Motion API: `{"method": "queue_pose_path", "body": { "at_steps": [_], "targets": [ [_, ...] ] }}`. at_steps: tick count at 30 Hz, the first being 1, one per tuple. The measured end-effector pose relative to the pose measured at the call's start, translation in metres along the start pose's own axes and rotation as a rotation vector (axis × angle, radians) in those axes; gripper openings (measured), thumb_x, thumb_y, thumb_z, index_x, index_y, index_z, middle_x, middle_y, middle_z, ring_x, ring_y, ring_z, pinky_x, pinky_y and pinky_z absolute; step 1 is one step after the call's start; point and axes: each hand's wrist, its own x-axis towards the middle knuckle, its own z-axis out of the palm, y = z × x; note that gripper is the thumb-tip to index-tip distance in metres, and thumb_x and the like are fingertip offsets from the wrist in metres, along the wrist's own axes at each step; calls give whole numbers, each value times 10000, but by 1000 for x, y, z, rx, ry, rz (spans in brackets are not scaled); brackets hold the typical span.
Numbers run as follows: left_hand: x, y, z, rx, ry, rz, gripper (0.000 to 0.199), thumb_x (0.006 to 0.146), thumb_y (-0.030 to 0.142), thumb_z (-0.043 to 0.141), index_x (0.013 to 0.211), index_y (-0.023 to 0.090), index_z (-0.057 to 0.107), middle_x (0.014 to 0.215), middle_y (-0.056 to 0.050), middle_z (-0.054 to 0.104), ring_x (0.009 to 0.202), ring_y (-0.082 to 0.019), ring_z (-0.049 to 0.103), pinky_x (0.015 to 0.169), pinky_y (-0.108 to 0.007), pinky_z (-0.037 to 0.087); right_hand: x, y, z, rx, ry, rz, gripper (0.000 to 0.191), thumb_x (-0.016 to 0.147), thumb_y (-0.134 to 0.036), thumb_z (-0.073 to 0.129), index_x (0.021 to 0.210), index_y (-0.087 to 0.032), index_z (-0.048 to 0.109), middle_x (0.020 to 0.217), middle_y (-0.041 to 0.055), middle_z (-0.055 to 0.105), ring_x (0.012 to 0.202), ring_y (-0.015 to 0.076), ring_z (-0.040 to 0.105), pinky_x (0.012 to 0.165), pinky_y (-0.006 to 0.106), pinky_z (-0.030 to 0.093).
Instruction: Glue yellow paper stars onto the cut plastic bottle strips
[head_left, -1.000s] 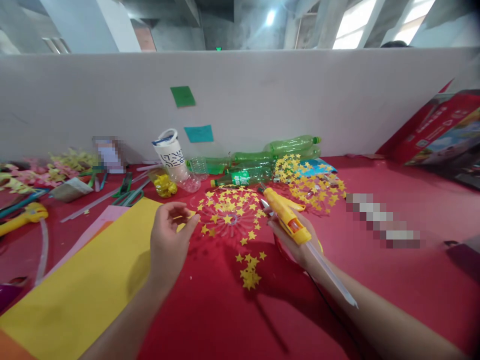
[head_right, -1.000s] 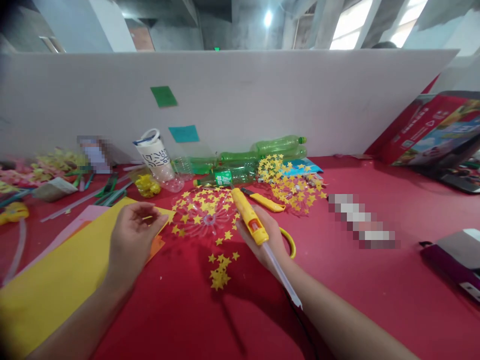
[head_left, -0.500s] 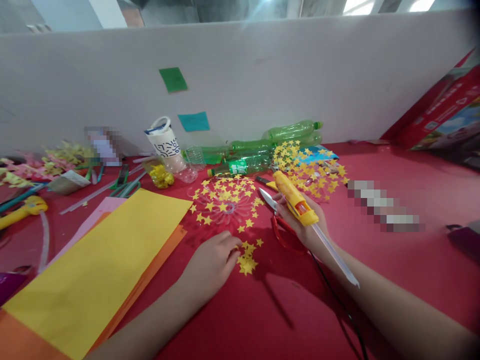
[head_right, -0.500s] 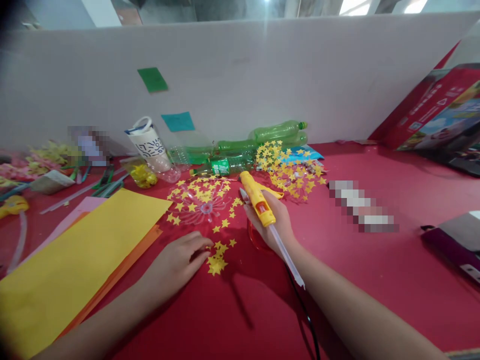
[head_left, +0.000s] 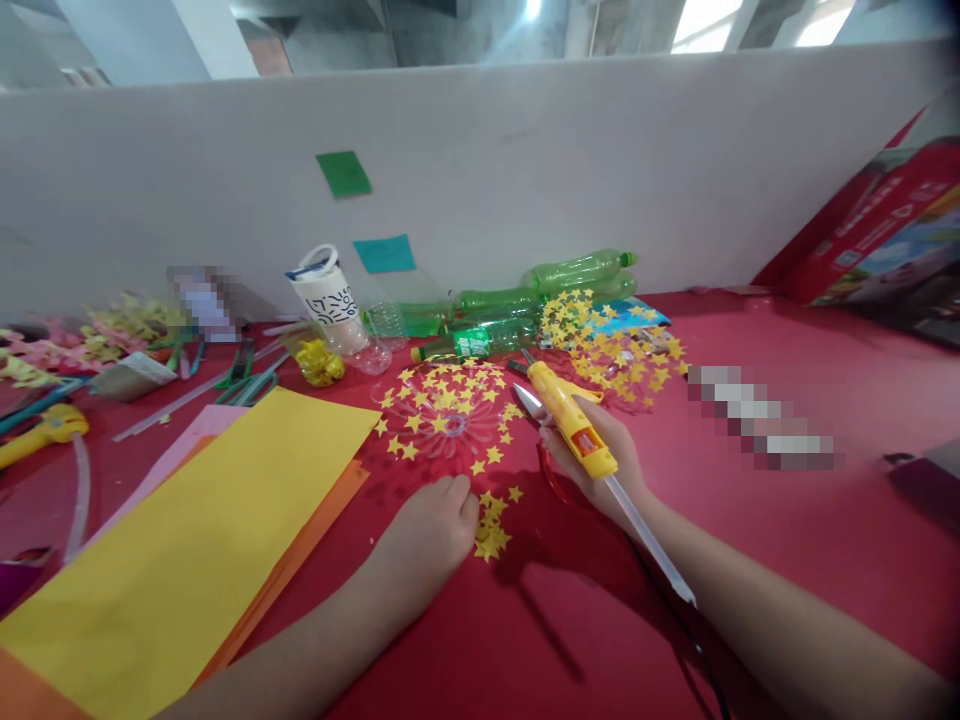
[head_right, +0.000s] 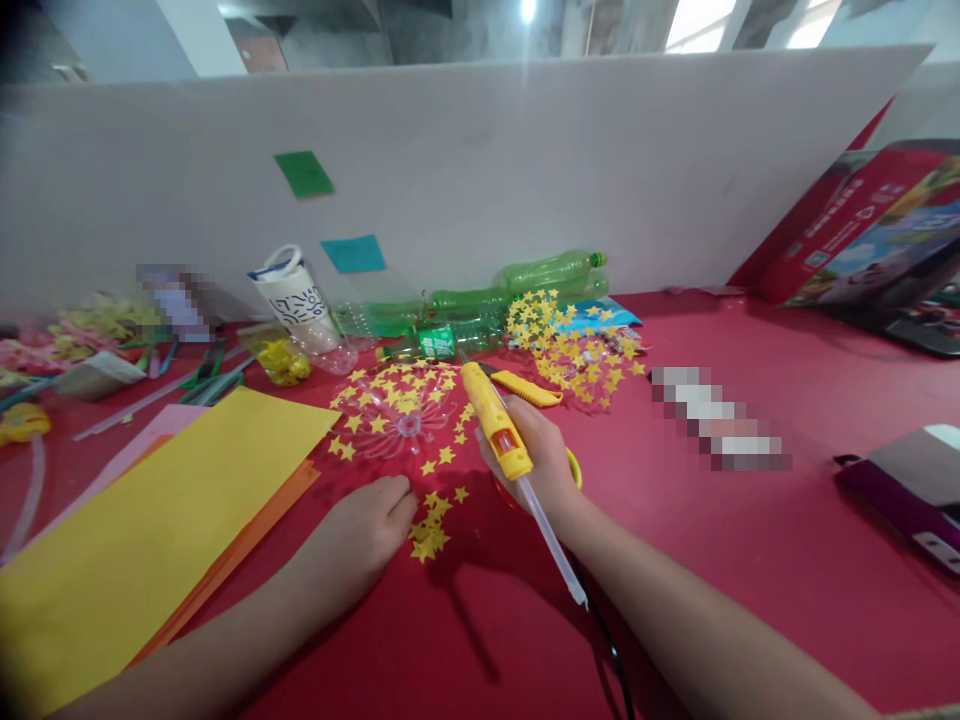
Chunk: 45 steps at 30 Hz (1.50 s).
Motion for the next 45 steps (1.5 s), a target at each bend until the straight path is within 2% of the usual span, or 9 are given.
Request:
{"method": "queue_pose_path", "body": {
  "at_steps": [6,12,15,22,26,29,32,40,45],
  "targets": [
    [-1,-3,-5,-13,-9,49,297,842,48,341,745,145,604,782,-110,613,707,-228,560,594,-319,421,-4,-2,1,-45,-46,-31,62,799,-246,605,810,-220,550,760,26,563,763,211,582,757,362,489],
    [-8,-21,-6,-547,64,-190,64,818,190,476,820,189,540,824,-38,594,739,-186,549,663,-305,424,-3,1,1,-66,-12,-22,56,786,-228,612,801,-209,561,760,26,570,765,215,586,754,373,487],
    [-8,-27,-1,-753,74,-299,42,774,230,526,799,198,537,816,-12,576,730,-166,535,660,-289,424,-1,3,1,-63,10,1,68,802,-227,592,865,-206,577,828,39,601,798,218,602,746,358,487],
    [4,-20,5,-750,49,-401,53,737,228,540,703,187,539,792,-28,573,726,-178,533,668,-308,414,-1,1,2,-27,33,-6,142,805,-224,584,946,-221,575,928,53,625,845,220,618,760,345,482],
    [6,-22,5,-780,26,-436,30,719,202,542,693,190,549,770,-19,579,703,-171,540,651,-295,415,-1,-7,1,-61,15,-16,52,781,-234,602,790,-213,555,793,37,598,738,207,593,698,333,477],
    [5,-23,5,-794,40,-452,40,719,204,541,685,197,561,758,-13,582,699,-172,545,655,-295,418,-2,-11,1,-86,-17,-46,96,779,-256,602,736,-216,526,746,29,574,691,196,565,699,341,472],
    [2,-19,1,-880,85,-445,50,730,215,539,684,200,554,755,-10,585,719,-176,548,678,-298,425,-4,-14,2,-94,-46,-80,96,783,-267,590,737,-219,522,736,31,564,709,202,566,699,344,472],
    [10,8,-18,-1507,195,-452,139,702,206,636,716,185,500,685,30,513,663,-123,498,649,-258,419,-16,-32,19,-12,-220,-26,172,728,-268,617,692,-229,453,692,-1,546,634,167,549,596,277,445],
    [10,12,-23,-1611,285,-432,167,707,182,653,723,189,487,706,37,523,676,-106,499,631,-223,412,-19,-37,25,78,-243,130,127,698,-166,578,706,-228,468,670,-22,538,581,138,527,555,248,445]
  ]
}}
